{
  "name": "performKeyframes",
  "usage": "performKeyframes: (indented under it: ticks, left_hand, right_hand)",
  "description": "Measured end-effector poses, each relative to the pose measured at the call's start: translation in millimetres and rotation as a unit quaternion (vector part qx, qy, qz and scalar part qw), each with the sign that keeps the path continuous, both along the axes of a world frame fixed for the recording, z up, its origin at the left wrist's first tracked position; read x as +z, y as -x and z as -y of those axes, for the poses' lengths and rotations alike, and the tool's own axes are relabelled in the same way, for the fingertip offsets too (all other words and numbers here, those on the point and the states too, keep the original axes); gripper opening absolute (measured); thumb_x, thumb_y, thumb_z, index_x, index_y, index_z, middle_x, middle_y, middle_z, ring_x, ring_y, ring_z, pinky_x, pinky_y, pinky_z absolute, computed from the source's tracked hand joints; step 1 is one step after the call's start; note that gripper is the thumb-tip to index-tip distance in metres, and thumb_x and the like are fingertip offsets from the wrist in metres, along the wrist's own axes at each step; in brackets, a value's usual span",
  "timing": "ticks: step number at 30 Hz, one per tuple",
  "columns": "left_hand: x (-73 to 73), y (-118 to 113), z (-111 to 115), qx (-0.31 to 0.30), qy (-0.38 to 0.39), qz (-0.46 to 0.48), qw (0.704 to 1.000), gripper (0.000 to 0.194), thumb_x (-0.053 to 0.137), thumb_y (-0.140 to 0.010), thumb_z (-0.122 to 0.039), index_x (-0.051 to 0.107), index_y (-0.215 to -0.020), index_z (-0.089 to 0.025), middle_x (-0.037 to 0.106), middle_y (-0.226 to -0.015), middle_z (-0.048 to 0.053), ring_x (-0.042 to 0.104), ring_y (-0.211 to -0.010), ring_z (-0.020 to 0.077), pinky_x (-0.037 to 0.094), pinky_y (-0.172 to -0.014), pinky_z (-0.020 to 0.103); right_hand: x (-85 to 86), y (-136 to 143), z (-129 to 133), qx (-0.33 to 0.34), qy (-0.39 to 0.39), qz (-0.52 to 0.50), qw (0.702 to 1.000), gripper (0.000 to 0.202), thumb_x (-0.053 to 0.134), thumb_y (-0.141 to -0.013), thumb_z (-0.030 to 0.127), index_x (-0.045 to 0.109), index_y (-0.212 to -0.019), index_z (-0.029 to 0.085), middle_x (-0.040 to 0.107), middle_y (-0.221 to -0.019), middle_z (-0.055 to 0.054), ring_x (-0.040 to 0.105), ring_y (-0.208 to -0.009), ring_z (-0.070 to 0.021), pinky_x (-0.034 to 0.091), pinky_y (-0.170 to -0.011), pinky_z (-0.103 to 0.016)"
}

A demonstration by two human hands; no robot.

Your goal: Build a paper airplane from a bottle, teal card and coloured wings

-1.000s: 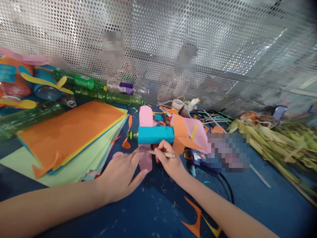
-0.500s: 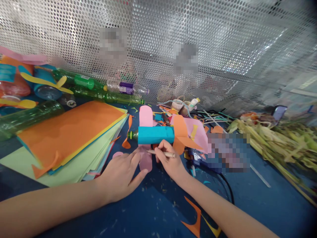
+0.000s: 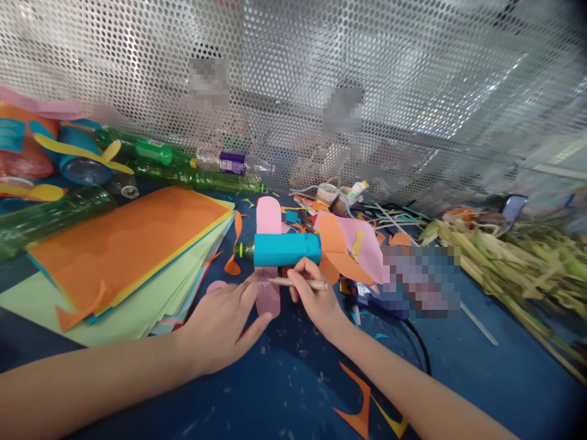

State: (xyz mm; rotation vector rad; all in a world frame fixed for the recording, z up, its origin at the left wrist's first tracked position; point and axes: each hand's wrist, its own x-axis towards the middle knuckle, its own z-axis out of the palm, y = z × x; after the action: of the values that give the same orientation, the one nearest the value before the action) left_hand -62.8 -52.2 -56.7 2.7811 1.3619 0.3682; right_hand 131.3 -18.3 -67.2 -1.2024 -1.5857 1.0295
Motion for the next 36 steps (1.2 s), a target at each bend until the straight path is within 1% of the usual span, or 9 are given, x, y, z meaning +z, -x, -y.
performKeyframes:
  ticks: [3, 5, 10, 12, 17, 21, 25, 31, 36]
  left_hand:
    - [-0.4, 0.0, 0.1, 0.002, 0.003, -0.001, 1.0, 0.042, 0.025, -0.095, -0.042, 0.047, -0.114, -0.011, 0.063, -0.111, 0.018, 0.065, -0.093, 0.0311, 0.052, -0.074, 0.048]
    - [-1.3, 0.1, -0.4, -0.002, -0.003, 0.002, 1.0, 0.042, 0.025, -0.095, -0.042, 0.045, -0.116, -0.012, 0.063, -0.111, 0.018, 0.065, -0.093, 0.0305, 0.052, -0.074, 0.048]
    - [-2.4, 1.1, -1.7, -0.006, -0.008, 0.008, 1.0, 0.036, 0.026, -0.095, -0.035, 0.042, -0.118, -0.012, 0.061, -0.117, 0.017, 0.064, -0.095, 0.0295, 0.051, -0.077, 0.047]
    - [-1.8, 1.8, -1.8, -0.007, 0.009, 0.007, 1.0, 0.031, 0.026, -0.094, -0.03, 0.045, -0.113, -0.014, 0.062, -0.114, 0.016, 0.064, -0.096, 0.0292, 0.051, -0.077, 0.047]
    - [-0.3, 3.4, -2.4, -0.008, 0.027, 0.019, 0.999, 0.026, 0.026, -0.091, -0.024, 0.047, -0.104, -0.015, 0.061, -0.114, 0.015, 0.063, -0.095, 0.0292, 0.051, -0.077, 0.047]
    - [1.0, 3.2, -3.0, -0.009, 0.032, 0.022, 0.999, 0.024, 0.026, -0.091, -0.023, 0.048, -0.1, -0.016, 0.062, -0.112, 0.014, 0.063, -0.095, 0.0282, 0.05, -0.078, 0.046]
    - [2.8, 2.4, -2.7, -0.007, 0.046, 0.023, 0.999, 0.026, 0.025, -0.091, -0.023, 0.049, -0.095, -0.015, 0.064, -0.105, 0.015, 0.063, -0.095, 0.0279, 0.05, -0.079, 0.045]
    - [1.6, 1.9, -3.4, -0.011, 0.035, 0.025, 0.999, 0.028, 0.025, -0.091, -0.022, 0.05, -0.102, -0.013, 0.063, -0.106, 0.015, 0.064, -0.094, 0.0283, 0.05, -0.079, 0.046]
    - [1.2, 1.8, -3.5, -0.01, 0.025, 0.029, 0.999, 0.028, 0.026, -0.09, -0.022, 0.052, -0.099, -0.013, 0.064, -0.105, 0.015, 0.064, -0.094, 0.0273, 0.05, -0.079, 0.043]
  right_hand:
    - [0.3, -0.1, 1.9, 0.008, 0.016, -0.017, 1.0, 0.02, 0.048, -0.088, 0.037, 0.043, -0.076, 0.022, 0.043, -0.044, 0.009, 0.041, -0.04, -0.0098, 0.032, -0.045, -0.022]
    - [1.0, -0.5, 3.0, 0.013, 0.012, -0.016, 1.0, 0.018, 0.05, -0.087, 0.037, 0.045, -0.078, 0.022, 0.044, -0.048, 0.008, 0.041, -0.043, -0.01, 0.032, -0.046, -0.022]
    - [2.1, -1.4, 3.0, 0.015, 0.0, 0.019, 1.0, 0.03, 0.047, -0.088, 0.04, 0.049, -0.066, 0.02, 0.042, -0.056, 0.005, 0.042, -0.053, -0.0113, 0.033, -0.053, -0.024]
    - [1.7, -1.3, 2.1, 0.004, 0.002, 0.019, 1.0, 0.03, 0.044, -0.089, 0.041, 0.05, -0.069, 0.02, 0.042, -0.056, 0.005, 0.042, -0.053, -0.0118, 0.033, -0.053, -0.024]
    - [2.3, -1.1, 1.7, -0.023, 0.004, 0.013, 1.0, 0.02, 0.052, -0.083, 0.037, 0.046, -0.073, 0.021, 0.047, -0.058, 0.005, 0.044, -0.053, -0.0113, 0.035, -0.052, -0.023]
    - [3.7, -2.2, 3.7, -0.021, -0.005, 0.029, 0.999, 0.022, 0.054, -0.083, 0.035, 0.044, -0.069, 0.022, 0.052, -0.058, 0.004, 0.05, -0.056, -0.0123, 0.039, -0.056, -0.024]
    - [2.3, -2.4, 4.1, -0.026, -0.013, 0.022, 0.999, 0.024, 0.053, -0.085, 0.033, 0.041, -0.066, 0.022, 0.052, -0.056, 0.005, 0.05, -0.055, -0.0117, 0.04, -0.057, -0.023]
    - [1.4, -1.5, 1.8, -0.011, -0.017, 0.044, 0.999, 0.023, 0.053, -0.085, 0.033, 0.043, -0.067, 0.022, 0.054, -0.057, 0.005, 0.051, -0.055, -0.0119, 0.04, -0.056, -0.022]
    - [1.3, -2.1, 1.9, -0.001, -0.01, 0.035, 0.999, 0.023, 0.052, -0.086, 0.035, 0.043, -0.069, 0.022, 0.055, -0.059, 0.004, 0.053, -0.057, -0.0121, 0.041, -0.057, -0.023]
